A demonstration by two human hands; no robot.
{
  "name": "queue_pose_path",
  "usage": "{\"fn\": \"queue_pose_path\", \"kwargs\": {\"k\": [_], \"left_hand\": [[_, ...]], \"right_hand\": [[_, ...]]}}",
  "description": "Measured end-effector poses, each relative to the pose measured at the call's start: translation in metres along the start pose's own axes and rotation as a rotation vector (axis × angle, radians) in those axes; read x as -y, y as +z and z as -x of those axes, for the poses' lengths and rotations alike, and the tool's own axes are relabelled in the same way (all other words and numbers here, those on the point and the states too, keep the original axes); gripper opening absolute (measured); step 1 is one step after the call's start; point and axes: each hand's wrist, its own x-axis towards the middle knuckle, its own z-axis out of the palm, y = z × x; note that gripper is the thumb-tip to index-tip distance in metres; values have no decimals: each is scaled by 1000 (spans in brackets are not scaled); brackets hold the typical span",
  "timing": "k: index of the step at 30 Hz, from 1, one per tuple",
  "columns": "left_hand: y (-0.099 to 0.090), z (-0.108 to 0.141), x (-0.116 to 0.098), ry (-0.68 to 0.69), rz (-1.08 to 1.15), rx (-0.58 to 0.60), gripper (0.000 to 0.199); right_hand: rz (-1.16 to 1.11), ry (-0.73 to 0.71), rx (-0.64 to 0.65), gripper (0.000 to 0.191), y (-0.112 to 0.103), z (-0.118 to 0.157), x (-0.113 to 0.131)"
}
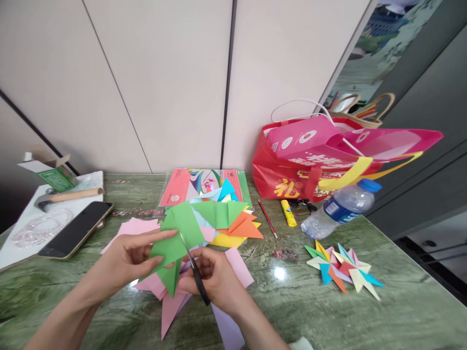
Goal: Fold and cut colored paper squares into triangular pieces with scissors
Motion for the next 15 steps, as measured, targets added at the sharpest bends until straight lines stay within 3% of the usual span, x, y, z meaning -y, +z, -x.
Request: {"fn": "queue_pose_path", "kwargs": {"k": [15], "left_hand": [[-1, 1, 0, -4, -53, 12, 44]], "right_hand": [[12, 34, -55, 34, 2, 1, 1]]}}
